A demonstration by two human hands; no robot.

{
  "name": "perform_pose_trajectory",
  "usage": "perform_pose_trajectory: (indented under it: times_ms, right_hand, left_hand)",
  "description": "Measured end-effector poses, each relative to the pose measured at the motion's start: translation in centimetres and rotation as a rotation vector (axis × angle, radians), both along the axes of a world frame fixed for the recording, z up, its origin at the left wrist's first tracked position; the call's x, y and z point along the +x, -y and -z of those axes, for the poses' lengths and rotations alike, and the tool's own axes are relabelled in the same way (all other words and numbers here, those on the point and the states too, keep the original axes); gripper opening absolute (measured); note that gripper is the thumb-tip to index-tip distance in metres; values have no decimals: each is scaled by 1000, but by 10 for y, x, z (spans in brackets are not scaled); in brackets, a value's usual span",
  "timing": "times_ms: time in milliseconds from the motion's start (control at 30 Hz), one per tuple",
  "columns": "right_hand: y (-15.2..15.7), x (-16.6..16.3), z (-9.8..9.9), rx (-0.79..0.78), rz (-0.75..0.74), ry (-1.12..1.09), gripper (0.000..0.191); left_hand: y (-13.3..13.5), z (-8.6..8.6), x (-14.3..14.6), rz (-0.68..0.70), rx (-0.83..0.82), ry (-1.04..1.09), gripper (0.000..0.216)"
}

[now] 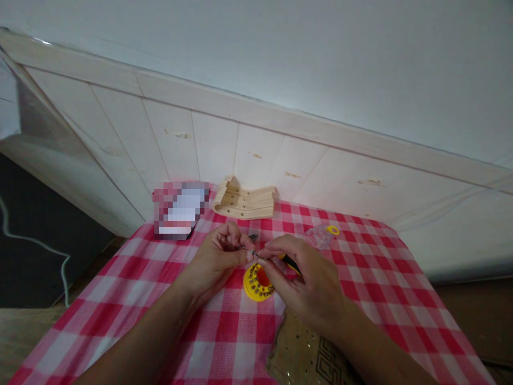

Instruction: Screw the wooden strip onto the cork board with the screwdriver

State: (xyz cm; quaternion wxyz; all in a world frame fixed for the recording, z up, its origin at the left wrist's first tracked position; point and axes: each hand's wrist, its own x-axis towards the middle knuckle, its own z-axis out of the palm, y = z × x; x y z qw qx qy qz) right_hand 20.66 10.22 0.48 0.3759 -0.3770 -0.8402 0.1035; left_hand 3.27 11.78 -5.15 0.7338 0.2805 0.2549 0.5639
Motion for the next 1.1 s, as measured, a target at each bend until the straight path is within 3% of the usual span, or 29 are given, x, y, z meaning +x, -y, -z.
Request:
perform_pose_trajectory:
  times_ms: [600, 867, 1100]
  right_hand:
    - [-3, 0, 2, -78, 74, -62, 13]
    - [-10, -1, -1, -285, 60, -181, 11]
    - [-9, 1, -2, -157, 43, -114, 9]
  left_hand:
    - [0, -3, 1, -8, -7, 9, 47]
    - [1, -5, 2, 8, -21, 24, 48]
    - [1, -5, 2, -7, -45, 10, 48]
